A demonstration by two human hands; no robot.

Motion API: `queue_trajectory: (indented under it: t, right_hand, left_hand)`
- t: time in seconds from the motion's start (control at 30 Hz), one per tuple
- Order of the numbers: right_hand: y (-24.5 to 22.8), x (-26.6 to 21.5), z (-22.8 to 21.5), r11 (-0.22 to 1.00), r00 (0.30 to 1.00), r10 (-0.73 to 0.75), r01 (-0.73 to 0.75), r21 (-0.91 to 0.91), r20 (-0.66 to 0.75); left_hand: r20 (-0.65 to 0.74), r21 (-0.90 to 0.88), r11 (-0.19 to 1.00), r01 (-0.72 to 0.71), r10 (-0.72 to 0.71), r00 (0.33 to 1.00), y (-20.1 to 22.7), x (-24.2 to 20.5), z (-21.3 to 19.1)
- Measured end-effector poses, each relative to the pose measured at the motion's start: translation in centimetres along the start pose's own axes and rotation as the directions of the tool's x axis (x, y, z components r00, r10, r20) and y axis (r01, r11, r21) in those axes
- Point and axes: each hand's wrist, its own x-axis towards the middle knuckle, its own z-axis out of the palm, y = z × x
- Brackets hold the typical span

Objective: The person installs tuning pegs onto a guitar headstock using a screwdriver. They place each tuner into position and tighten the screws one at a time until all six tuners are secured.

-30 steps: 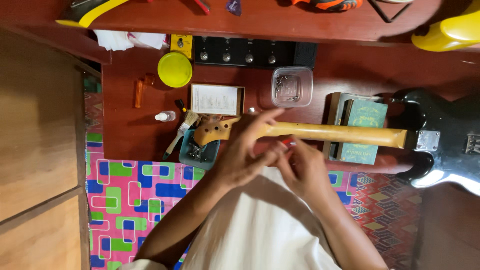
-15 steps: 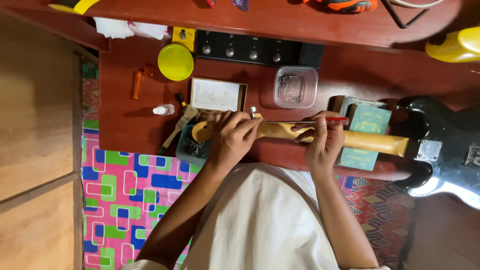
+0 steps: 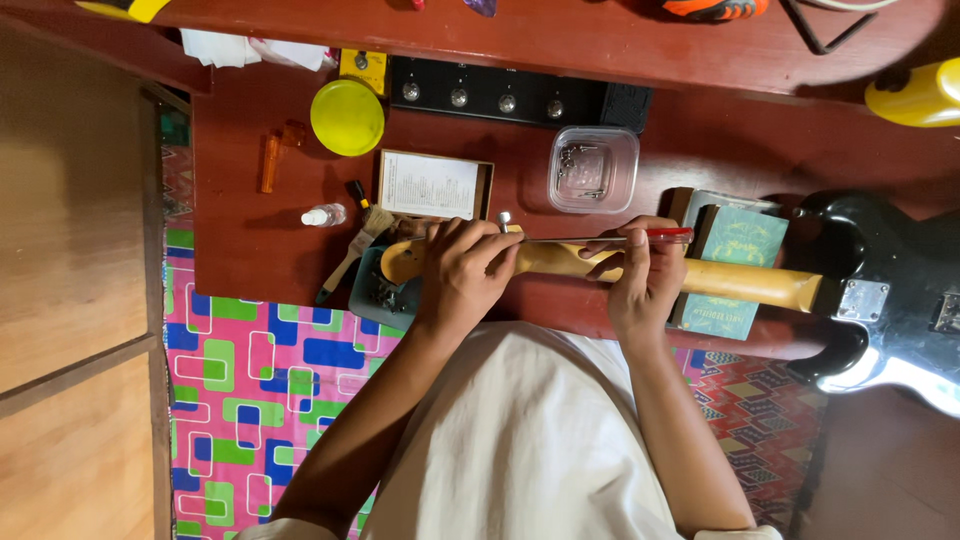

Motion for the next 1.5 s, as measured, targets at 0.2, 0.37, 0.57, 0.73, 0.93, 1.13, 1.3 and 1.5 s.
queue_trajectory:
  t: [0.2, 0.37, 0.57, 0.73, 0.93, 1.13, 1.3, 1.5]
  right_hand:
    - [-0.2, 0.1, 0.0, 0.999, 0.999, 0.036, -0.036, 0.0, 0.02]
    - [-0.5, -0.1, 0.2, 0.997, 0.999, -0.022, 0.025, -0.071, 0.047]
    - [-3.1, -0.1, 1.0, 0.95, 0.974, -0.187, 0.212, -0.228, 0.127]
    - [-4.5, 0.1, 0.9, 0.874, 0.948, -0.23, 0.301, -0.381, 0.221]
    - [-5.6, 0.3, 1.6, 0.766, 0.904, -0.28, 0.414, -0.492, 0.324]
    - [-5.4, -0.4, 1.7, 0.711, 0.887, -0.282, 0.448, -0.542, 0.365]
    - [-5.4, -0.3, 1.7, 0.695, 0.858, -0.337, 0.504, -0.513, 0.387]
    - [-5.9, -0.2, 2.4, 0.685, 0.844, -0.322, 0.52, -0.51, 0.428]
  left_hand:
    - [0.044, 0.002, 0.999, 0.033, -0.033, 0.998, -0.1, 0.0, -0.1]
    - [0.059, 0.0, 0.999, 0.039, -0.039, 0.998, -0.1, 0.1, -0.3]
    - [0.06, -0.017, 0.998, 0.06, -0.058, 0.996, 0.4, 0.6, -0.7]
    - [0.076, -0.001, 0.998, 0.057, -0.057, 0.996, 0.3, 0.7, -1.0]
    - [0.087, -0.058, 0.998, 0.035, -0.03, 0.996, -0.3, 0.5, -0.9]
    - [0.076, -0.116, 0.993, 0.003, 0.006, 0.997, -1.3, -0.3, 0.1]
    - [0.104, -0.454, 0.877, 0.157, -0.122, 0.987, -1.3, 0.9, -1.4]
    - [0.079, -0.643, 0.764, 0.054, -0.004, 0.997, 6.2, 6.8, -7.6]
